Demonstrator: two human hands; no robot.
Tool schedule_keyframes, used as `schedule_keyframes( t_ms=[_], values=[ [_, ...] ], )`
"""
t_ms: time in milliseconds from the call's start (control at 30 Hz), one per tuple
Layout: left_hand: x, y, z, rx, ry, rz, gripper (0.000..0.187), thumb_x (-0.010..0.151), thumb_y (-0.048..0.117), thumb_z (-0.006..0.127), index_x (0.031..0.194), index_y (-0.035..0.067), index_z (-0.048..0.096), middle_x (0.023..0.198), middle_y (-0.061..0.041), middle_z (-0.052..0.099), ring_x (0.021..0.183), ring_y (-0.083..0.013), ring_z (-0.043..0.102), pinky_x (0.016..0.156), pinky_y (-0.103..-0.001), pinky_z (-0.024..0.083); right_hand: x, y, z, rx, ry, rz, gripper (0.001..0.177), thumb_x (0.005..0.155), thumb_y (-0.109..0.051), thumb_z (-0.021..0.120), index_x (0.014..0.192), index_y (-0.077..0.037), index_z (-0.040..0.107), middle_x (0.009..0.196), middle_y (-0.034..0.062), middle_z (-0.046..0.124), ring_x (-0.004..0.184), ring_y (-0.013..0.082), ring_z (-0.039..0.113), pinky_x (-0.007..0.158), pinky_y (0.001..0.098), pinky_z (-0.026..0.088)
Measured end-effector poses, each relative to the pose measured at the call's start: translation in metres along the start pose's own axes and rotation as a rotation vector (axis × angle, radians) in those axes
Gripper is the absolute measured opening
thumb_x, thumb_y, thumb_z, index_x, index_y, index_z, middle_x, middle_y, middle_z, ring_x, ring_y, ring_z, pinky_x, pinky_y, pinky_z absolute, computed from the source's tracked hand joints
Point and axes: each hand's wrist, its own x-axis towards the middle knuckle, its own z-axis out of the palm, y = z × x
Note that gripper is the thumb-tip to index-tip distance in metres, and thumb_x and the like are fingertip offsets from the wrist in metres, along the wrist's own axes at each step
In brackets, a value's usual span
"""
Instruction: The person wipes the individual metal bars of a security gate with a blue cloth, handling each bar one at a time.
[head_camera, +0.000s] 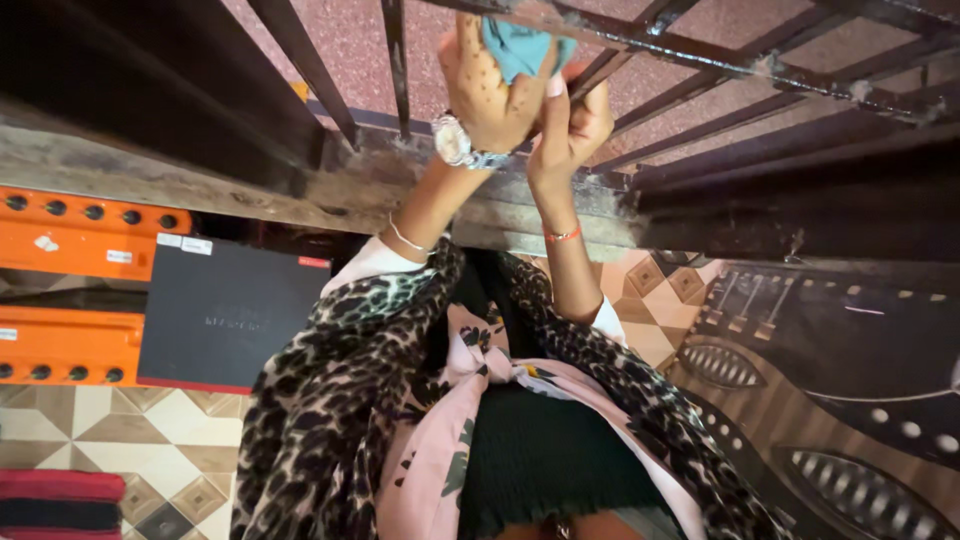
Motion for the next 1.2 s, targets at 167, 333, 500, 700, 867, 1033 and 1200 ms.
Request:
schedule_keyframes(
  t_ms=[167,333,500,700,867,1033,1200],
  values=[
    [-0.085,-0.049,-0.015,-0.250,-0.324,-0.354,0.048,0.100,0.018,0.068,0.138,-0.001,0.047,0.102,-0.018,0.068,0.090,-0.0407,0.070,0.077,-0.048,0.054,0.002,-0.001,-0.001,0.054,-0.044,0.021,0.008,0.107,-0.008,0.062,0.104,-0.003,0.057,0.075,-0.0015,0.054,0.061,0.0051,0.043,0.051,0.0211,0.032],
    [-0.155,-0.077,-0.042,-0.098,-0.423,-0.374,0.037,0.101,0.010,0.062,0.135,0.001,0.050,0.110,-0.026,0.067,0.099,-0.0474,0.068,0.082,-0.047,0.056,0.005,0.004,0.003,0.063,-0.013,-0.005,0.008,0.107,-0.008,0.061,0.105,-0.003,0.055,0.077,0.0002,0.055,0.060,0.0069,0.046,0.054,0.0243,0.035],
    [-0.104,-0.053,-0.048,-0.245,-0.457,-0.525,0.034,0.100,0.011,0.066,0.131,0.000,0.054,0.097,-0.018,0.072,0.088,-0.0370,0.074,0.076,-0.041,0.057,0.002,0.012,0.001,0.065,0.010,0.011,0.008,0.107,-0.008,0.061,0.106,-0.002,0.056,0.077,-0.0009,0.055,0.062,0.0059,0.046,0.056,0.0239,0.036],
    [0.010,0.005,-0.030,-0.537,-0.231,-0.361,0.039,0.094,0.012,0.077,0.124,0.000,0.056,0.094,-0.009,0.076,0.079,-0.0264,0.076,0.074,-0.036,0.060,-0.001,0.016,0.002,-0.042,0.065,-0.008,0.013,0.104,-0.010,0.061,0.112,0.000,0.060,0.084,-0.0005,0.060,0.066,0.0039,0.049,0.056,0.0218,0.035],
    [-0.013,-0.018,-0.026,-0.469,-0.317,-0.272,0.035,0.097,0.013,0.074,0.124,-0.001,0.057,0.094,-0.012,0.073,0.081,-0.0294,0.076,0.073,-0.037,0.058,0.000,0.006,0.001,-0.079,0.019,-0.017,0.008,0.107,-0.010,0.059,0.108,-0.002,0.060,0.079,-0.0011,0.060,0.064,0.0046,0.051,0.057,0.0232,0.037],
    [-0.109,-0.058,-0.031,-0.284,-0.395,-0.559,0.027,0.099,0.015,0.065,0.120,0.000,0.058,0.085,-0.017,0.068,0.080,-0.0345,0.072,0.070,-0.040,0.054,0.002,0.004,0.005,0.036,0.029,0.025,0.008,0.106,-0.008,0.062,0.104,-0.003,0.056,0.078,-0.0009,0.056,0.064,0.0060,0.047,0.058,0.0239,0.036],
    [-0.113,-0.057,-0.031,-0.246,-0.398,-0.606,0.022,0.100,0.015,0.071,0.114,0.000,0.062,0.078,-0.016,0.067,0.069,-0.0314,0.070,0.069,-0.041,0.055,0.002,0.006,0.006,0.011,0.038,0.009,0.009,0.106,-0.009,0.062,0.103,-0.002,0.057,0.076,-0.0017,0.055,0.063,0.0055,0.047,0.057,0.0230,0.036]
  ],
)
